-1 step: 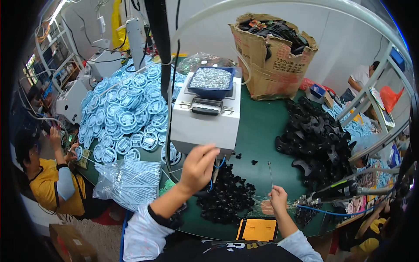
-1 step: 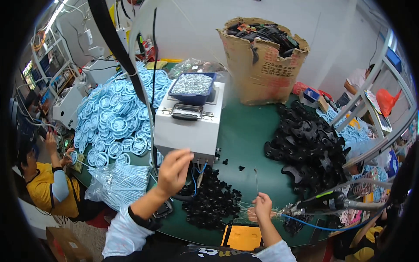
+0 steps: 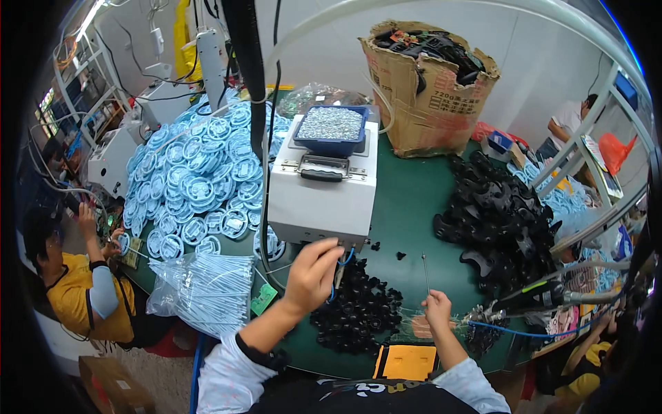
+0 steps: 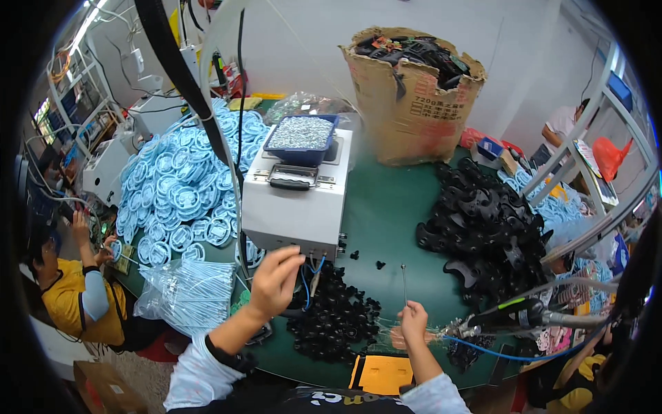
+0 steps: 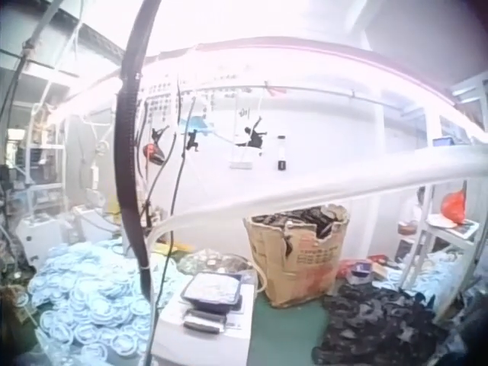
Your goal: The recorder is assembling internal components of game controllers at a factory workbench.
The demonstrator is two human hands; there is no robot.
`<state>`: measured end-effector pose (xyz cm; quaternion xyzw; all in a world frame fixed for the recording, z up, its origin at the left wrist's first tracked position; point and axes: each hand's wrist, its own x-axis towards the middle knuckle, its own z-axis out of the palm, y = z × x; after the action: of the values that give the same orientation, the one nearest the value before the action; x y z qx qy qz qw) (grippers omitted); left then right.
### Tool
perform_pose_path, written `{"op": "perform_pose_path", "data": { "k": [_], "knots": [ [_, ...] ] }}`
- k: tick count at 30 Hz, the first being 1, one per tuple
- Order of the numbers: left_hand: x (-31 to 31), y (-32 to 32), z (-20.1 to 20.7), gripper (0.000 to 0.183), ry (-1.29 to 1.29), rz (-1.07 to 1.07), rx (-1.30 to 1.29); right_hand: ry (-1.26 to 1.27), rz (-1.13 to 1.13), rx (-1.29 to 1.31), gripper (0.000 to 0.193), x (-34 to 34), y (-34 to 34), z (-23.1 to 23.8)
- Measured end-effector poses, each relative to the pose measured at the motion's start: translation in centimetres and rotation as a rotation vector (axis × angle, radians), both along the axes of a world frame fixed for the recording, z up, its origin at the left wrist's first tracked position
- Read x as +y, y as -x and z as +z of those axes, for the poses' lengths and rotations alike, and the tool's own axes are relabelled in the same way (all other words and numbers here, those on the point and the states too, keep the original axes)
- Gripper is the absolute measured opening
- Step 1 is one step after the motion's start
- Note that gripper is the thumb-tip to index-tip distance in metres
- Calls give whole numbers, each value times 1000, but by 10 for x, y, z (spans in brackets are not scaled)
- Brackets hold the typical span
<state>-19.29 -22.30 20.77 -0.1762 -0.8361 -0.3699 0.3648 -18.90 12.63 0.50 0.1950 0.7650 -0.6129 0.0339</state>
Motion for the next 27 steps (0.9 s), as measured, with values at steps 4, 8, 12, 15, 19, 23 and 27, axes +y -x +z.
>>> {"op": "perform_pose_path", "data": {
  "k": [4, 8, 12, 15, 19, 23, 27],
  "knots": [
    [15, -56, -53, 20, -114, 33, -262, -177, 31, -65, 25, -14, 22, -17],
    [21, -101, -79, 17, -124, 73, -394, -175, 203, 46, 20, -30, 0, 7],
    [23, -131, -97, 14, -187, 190, -500, -324, 70, 147, 19, -3, -45, -2],
    [29, -141, -107, 13, -195, 181, -524, -416, 22, 32, 19, 10, -86, 24],
    [60, -137, -102, 15, -223, 46, -640, -472, 10, -25, 22, 46, -124, 37],
    [90, -125, -82, 15, -81, -127, -585, -467, -30, -118, 22, 83, -153, 56],
    [108, -116, -89, 13, -36, -170, -554, -432, -75, -146, 22, 145, -183, 77]
  ]
}}
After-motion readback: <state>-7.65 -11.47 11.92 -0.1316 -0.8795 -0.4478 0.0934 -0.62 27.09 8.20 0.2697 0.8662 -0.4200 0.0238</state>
